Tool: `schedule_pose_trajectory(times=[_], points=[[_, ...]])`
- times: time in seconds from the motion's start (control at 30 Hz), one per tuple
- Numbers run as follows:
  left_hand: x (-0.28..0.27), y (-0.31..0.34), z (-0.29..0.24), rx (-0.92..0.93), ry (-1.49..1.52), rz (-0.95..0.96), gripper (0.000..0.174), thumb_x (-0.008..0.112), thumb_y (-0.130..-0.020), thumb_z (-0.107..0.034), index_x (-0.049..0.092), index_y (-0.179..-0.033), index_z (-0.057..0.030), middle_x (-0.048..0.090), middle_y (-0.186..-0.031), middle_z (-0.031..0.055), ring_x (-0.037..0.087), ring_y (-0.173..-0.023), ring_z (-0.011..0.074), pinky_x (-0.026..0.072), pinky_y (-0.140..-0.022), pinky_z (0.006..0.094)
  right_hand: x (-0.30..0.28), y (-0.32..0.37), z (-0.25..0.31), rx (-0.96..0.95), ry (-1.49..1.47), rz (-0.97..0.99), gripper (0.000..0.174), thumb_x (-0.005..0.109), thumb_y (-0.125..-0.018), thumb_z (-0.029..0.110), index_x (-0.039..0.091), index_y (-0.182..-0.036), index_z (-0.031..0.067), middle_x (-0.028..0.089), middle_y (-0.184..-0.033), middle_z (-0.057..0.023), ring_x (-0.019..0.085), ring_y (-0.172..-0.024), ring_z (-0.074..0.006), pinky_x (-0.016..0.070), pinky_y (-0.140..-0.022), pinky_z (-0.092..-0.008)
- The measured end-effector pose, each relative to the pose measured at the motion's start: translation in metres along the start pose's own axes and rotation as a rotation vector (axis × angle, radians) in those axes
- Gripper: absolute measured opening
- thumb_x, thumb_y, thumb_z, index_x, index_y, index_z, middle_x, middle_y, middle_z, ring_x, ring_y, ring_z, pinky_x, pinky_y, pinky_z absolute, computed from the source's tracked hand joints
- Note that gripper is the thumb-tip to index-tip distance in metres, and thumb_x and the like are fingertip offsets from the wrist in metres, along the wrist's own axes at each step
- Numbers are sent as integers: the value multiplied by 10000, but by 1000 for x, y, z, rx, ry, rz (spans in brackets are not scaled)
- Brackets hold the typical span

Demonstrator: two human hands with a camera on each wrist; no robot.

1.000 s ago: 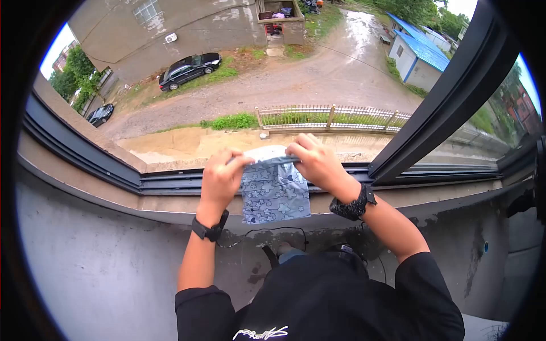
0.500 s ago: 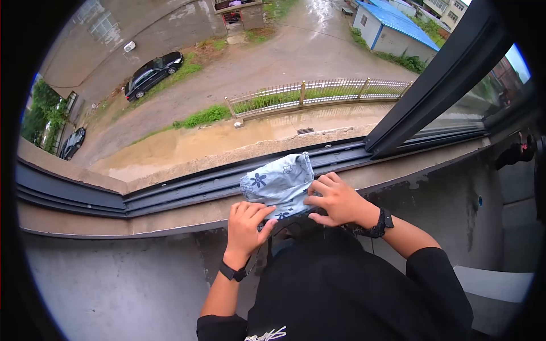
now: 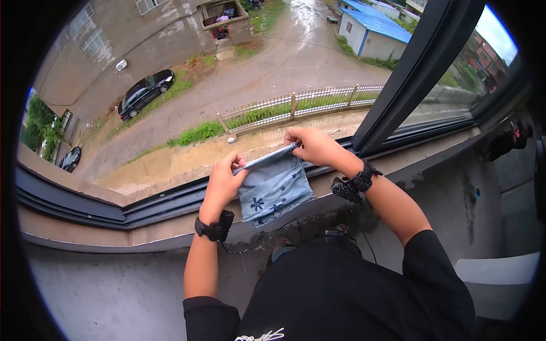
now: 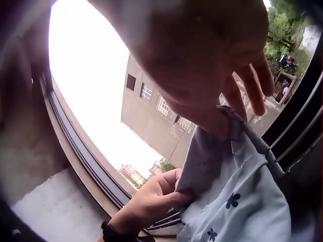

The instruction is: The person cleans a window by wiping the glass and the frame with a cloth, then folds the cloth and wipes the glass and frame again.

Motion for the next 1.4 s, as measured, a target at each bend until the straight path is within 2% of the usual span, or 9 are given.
schedule_pose_trajectory(times=[0.2, 0.33, 0.53, 0.67, 0.83, 0.97, 1.17, 1.23, 1.4], points=[[-9, 6, -30, 247, -39, -213, 267, 589, -735, 20, 631, -994, -27, 642, -891, 155, 622, -828, 291, 481, -763, 339, -12, 12, 14, -179, 60, -287, 166, 589, -718, 12, 560, -866, 81, 543, -864, -89, 558, -854, -282, 468, -720, -370], [0, 49, -29, 558, -229, -157, 284, 642, -589, 44, 645, -834, -100, 622, -834, 30, 576, -821, 235, 442, -723, 333, 8, 64, 14, -451, 202, -245, 216, 609, -638, -32, 567, -809, 93, 550, -887, -45, 558, -841, -236, 478, -727, -338], [18, 78, -12, 584, -422, -72, 176, 719, -708, -164, 652, -866, -126, 618, -920, 1, 551, -876, 209, 403, -809, 344, 29, 84, 2, -429, 415, -67, 211, 684, -663, 137, 606, -856, 103, 545, -958, -43, 537, -885, -227, 452, -801, -352], [25, 65, -4, 363, -426, -171, 317, 745, -679, -212, 617, -945, -96, 595, -901, 20, 533, -912, 222, 386, -813, 360, 20, 70, 31, -303, 327, -308, 234, 707, -720, 225, 609, -884, 91, 534, -993, -54, 513, -938, -241, 414, -824, -361], [21, 56, -37, 381, -594, -279, 293, 762, -632, -191, 589, -852, -105, 576, -828, 36, 542, -853, 225, 366, -830, 350, 41, 59, 21, -196, 350, -178, 287, 721, -702, 192, 626, -962, 118, 532, -1066, -74, 492, -1041, -272, 395, -896, -393], [12, 64, -61, 30, -195, -156, 160, 669, -696, -102, 546, -763, -26, 594, -704, 107, 596, -679, 262, 450, -664, 326, 22, 68, 50, -188, 317, -633, 330, 683, -716, 84, 640, -1037, 149, 527, -1067, -100, 489, -1012, -289, 383, -868, -398], [19, 49, -145, 299, -42, -420, 175, 639, -661, 30, 501, -762, -7, 629, -948, 165, 632, -834, 322, 487, -689, 365, 29, 68, 71, 7, -1097, -590, 435, 369, -993, 205, 355, -1373, -7, 442, -1294, -113, 394, -1245, -178, 283, -1055, -305], [43, 52, -169, 471, 7, -339, 209, 662, -638, 28, 507, -770, -16, 628, -1023, 180, 629, -916, 339, 498, -732, 367, 38, 70, 66, 107, -1610, -605, 415, 351, -1004, 242, 397, -1347, 11, 516, -1150, -60, 481, -1041, -122, 393, -924, -271], [87, 60, -218, 708, -103, 9, 263, 715, -671, -68, 570, -887, -27, 571, -1190, 170, 567, -1049, 359, 452, -878, 404, -9, 138, 51, 27, -1507, -734, 416, 295, -989, 238, 395, -1335, 29, 532, -1182, -74, 510, -1071, -142, 404, -951, -277]])
Point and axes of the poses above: each hand's wrist, its own y-axis away from the middle knuckle, its own x-axis out of the palm, z = x × y, the point moved 3 cm from there along -y, towards the middle knuckle
